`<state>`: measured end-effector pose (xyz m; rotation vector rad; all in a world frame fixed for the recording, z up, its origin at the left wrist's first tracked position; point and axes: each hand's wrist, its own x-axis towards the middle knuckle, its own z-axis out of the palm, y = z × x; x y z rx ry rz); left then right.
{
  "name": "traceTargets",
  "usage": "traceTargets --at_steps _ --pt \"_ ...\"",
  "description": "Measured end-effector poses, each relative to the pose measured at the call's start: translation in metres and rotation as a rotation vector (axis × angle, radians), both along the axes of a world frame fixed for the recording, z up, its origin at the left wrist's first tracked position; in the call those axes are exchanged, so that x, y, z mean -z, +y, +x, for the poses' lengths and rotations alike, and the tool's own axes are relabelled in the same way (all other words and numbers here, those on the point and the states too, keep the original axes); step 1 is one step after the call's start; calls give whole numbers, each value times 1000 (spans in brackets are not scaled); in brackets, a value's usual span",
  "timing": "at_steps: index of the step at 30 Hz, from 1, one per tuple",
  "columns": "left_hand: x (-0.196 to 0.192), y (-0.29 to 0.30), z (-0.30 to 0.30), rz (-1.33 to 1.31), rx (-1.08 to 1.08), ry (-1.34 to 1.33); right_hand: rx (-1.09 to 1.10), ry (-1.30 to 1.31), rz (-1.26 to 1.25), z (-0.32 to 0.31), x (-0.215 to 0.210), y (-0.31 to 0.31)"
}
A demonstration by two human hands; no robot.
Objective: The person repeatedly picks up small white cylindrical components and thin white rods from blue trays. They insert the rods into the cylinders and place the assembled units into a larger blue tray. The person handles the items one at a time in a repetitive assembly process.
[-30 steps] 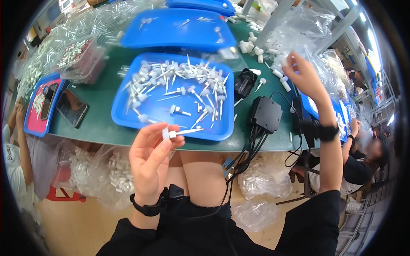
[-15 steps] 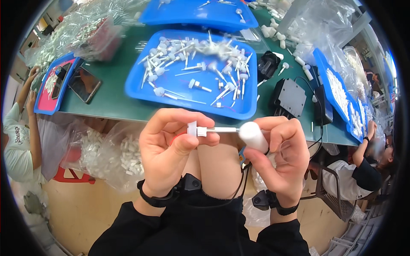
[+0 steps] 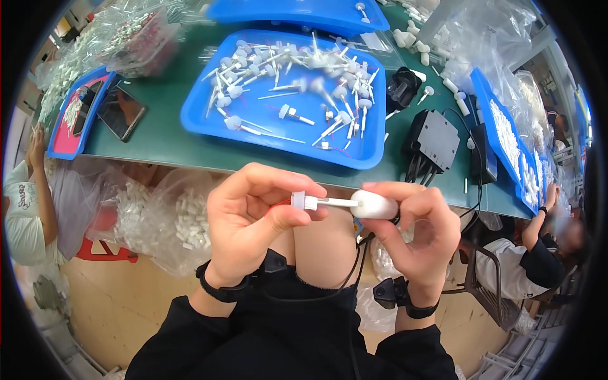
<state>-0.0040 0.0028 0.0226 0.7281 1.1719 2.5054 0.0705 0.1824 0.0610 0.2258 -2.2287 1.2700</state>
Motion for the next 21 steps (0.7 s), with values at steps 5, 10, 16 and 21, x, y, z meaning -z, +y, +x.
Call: traceTargets --at_steps 5,10,16,21 --pt "5 1 0 -52 35 -138 1 131 186 0 6 7" --pt "12 5 1 -137 191 -253 -30 148 161 -1 13 7" --pt "14 6 5 -153 99 -183 -130 -52 -76 5 15 14" --pt "13 8 5 -173 85 -168 -40 -48 -344 8 20 4"
